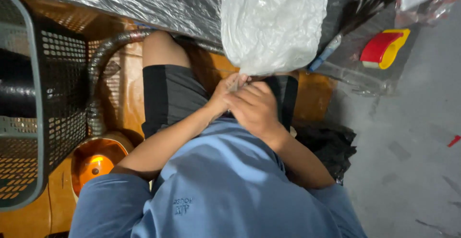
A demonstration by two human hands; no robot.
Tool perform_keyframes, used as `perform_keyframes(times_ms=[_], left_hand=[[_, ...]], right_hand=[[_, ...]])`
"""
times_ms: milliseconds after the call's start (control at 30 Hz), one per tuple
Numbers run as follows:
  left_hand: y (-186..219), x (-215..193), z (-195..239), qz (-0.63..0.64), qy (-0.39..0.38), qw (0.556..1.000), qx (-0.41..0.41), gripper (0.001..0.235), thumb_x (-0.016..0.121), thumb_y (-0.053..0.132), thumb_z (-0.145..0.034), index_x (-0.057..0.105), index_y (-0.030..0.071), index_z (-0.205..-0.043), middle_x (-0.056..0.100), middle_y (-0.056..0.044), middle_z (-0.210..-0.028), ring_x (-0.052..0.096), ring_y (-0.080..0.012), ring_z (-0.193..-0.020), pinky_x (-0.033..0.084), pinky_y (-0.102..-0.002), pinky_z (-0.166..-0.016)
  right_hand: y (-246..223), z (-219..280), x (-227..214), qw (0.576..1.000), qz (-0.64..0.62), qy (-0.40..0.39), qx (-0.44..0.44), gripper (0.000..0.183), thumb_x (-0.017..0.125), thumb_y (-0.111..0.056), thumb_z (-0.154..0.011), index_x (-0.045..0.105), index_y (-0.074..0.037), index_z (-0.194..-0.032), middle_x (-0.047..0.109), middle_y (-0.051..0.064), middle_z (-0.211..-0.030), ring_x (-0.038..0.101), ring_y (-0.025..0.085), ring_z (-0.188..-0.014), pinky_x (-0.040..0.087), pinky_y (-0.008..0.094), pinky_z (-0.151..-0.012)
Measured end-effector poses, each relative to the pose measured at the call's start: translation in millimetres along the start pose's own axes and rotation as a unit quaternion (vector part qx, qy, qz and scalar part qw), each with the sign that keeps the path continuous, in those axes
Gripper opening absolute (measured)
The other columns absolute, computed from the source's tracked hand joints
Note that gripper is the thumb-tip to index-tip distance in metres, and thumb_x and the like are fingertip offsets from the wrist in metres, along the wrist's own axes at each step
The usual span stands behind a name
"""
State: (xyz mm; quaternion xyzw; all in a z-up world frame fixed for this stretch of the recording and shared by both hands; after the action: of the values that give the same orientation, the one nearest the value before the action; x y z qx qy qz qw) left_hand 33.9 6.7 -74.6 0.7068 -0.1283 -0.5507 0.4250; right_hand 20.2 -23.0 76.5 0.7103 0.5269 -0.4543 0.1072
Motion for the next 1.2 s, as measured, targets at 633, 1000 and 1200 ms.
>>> perform_keyframes(times_ms=[633,1000,1200], left_hand=[[-34.4,49.1,25.8,0.590,-0.409,0.679,-0.155,0.026,0.062,0.011,-0.103,0.051,0.002,-0.124,0.063,-0.006,-0.078,0.059,-0.0085,-0.057,0.052,-0.021,-0.050],[-44.4,47.6,29.3,0.514,-0.339,0.739,-0.272,0.038,0.065,0.024,-0.101,0.056,-0.008,-0.120,0.056,-0.008,-0.084,0.056,-0.0095,-0.063,0.056,-0.026,-0.052],[-42.9,47.1,34.3,0.548,-0.305,0.670,-0.398,0.041,0.071,0.029,-0.099,0.055,-0.009,-0.102,0.051,-0.008,-0.069,0.057,-0.0116,-0.051,0.048,-0.025,-0.039]], right_hand=[[106.8,214.8,18.2,0.525,-0.468,0.387,0.596,0.016,0.063,-0.021,-0.104,0.073,-0.009,-0.110,0.076,0.005,-0.102,0.074,0.014,-0.090,0.053,0.023,-0.081],[175.5,288.8,207.2,0.351,-0.611,0.251,0.664,0.025,0.069,-0.039,-0.100,0.073,-0.016,-0.109,0.076,-0.001,-0.100,0.066,0.014,-0.091,0.046,0.027,-0.078],[181.1,253.3,274.7,0.289,-0.731,0.092,0.611,0.028,0.058,-0.042,-0.104,0.071,-0.017,-0.105,0.061,-0.002,-0.096,0.058,0.015,-0.092,0.043,0.035,-0.085]])
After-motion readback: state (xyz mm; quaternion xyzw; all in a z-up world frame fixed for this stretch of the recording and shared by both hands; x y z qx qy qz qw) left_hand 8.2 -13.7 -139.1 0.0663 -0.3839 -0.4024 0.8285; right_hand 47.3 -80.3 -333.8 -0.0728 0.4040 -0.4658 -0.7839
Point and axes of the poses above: each hand's wrist, its own z-axis away from the middle knuckle, its own x-axis out of the palm, y = z × x, the point moved 7 cm from there along -z, towards the middle knuckle
